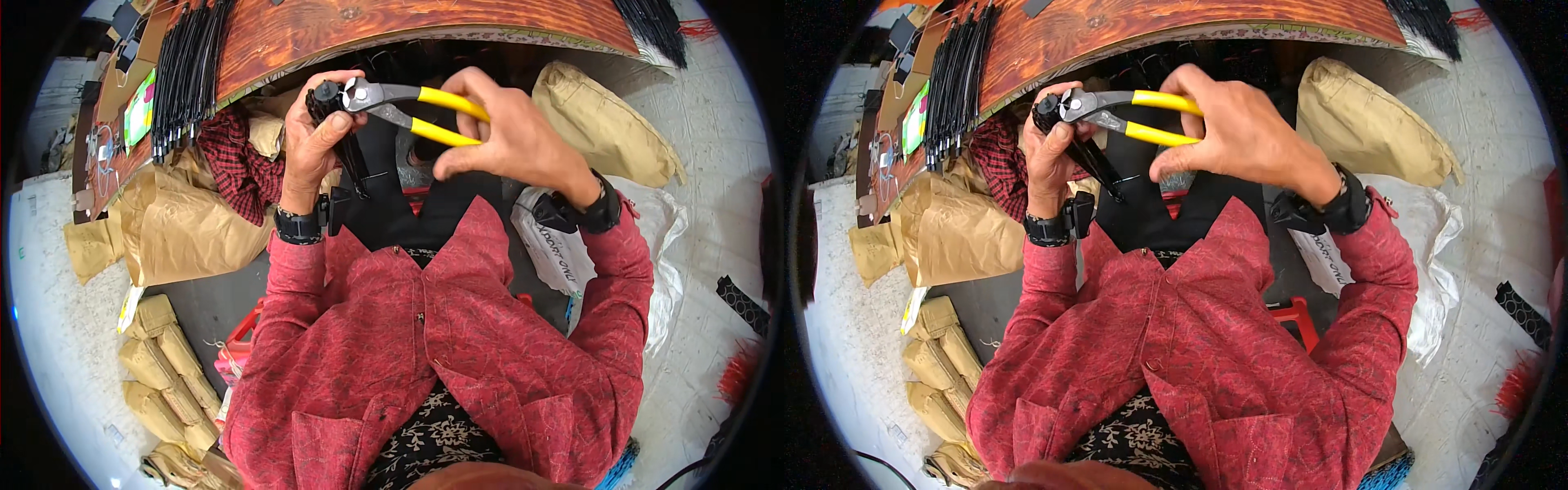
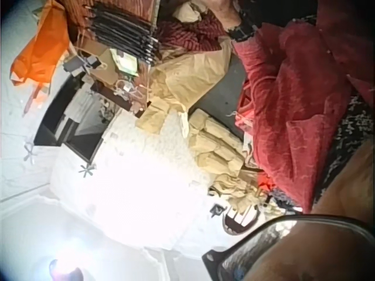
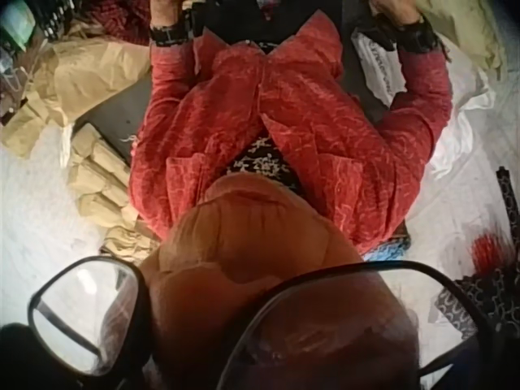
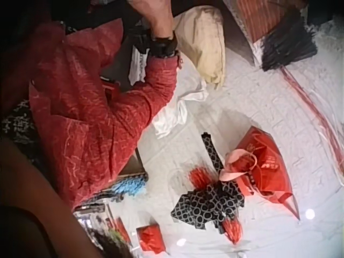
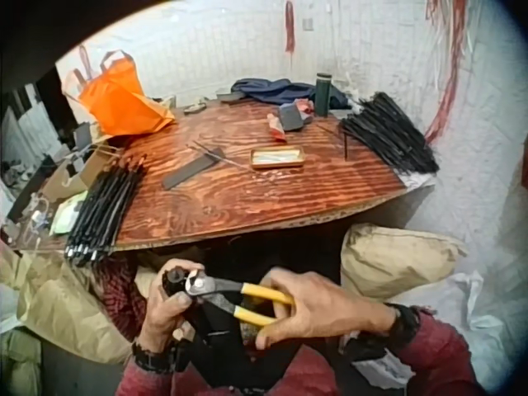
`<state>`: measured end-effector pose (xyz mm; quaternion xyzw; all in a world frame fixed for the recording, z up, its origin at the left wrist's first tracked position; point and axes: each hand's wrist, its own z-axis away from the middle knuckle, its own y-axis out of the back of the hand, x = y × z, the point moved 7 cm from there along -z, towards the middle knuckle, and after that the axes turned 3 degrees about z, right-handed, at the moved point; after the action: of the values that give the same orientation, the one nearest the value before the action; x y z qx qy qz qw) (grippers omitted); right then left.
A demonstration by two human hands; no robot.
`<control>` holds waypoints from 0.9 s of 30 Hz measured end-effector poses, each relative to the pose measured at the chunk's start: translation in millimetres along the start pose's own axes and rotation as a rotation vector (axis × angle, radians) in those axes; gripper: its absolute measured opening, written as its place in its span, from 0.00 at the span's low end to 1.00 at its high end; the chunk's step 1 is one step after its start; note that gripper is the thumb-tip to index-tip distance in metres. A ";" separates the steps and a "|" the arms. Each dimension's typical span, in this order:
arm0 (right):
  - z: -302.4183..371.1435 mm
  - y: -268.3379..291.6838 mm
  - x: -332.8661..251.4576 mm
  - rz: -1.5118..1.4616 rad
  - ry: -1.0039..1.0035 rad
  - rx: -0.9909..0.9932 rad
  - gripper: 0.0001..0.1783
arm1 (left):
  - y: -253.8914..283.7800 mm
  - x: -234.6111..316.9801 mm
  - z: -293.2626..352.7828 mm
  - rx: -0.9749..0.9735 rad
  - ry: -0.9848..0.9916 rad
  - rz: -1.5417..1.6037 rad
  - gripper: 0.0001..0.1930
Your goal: Organizing and trimming black industrial rods and plastic components at a workbench.
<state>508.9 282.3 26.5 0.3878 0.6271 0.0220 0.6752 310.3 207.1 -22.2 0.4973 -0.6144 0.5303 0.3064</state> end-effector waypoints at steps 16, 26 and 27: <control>0.8 -3.2 0.9 -0.006 -0.143 -0.159 0.24 | -6.2 4.5 -6.8 -0.018 -0.043 0.018 0.29; -3.7 -3.7 -0.7 0.284 0.380 0.228 0.29 | -6.0 1.2 -9.6 -0.036 -0.051 0.008 0.28; -9.7 -15.3 22.8 -0.126 0.120 -0.049 0.31 | -7.1 1.6 -9.1 -0.039 -0.051 0.008 0.28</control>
<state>498.4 288.1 0.1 0.3290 0.6887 0.0180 0.6458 315.0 215.8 -16.0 0.5022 -0.6343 0.5067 0.2978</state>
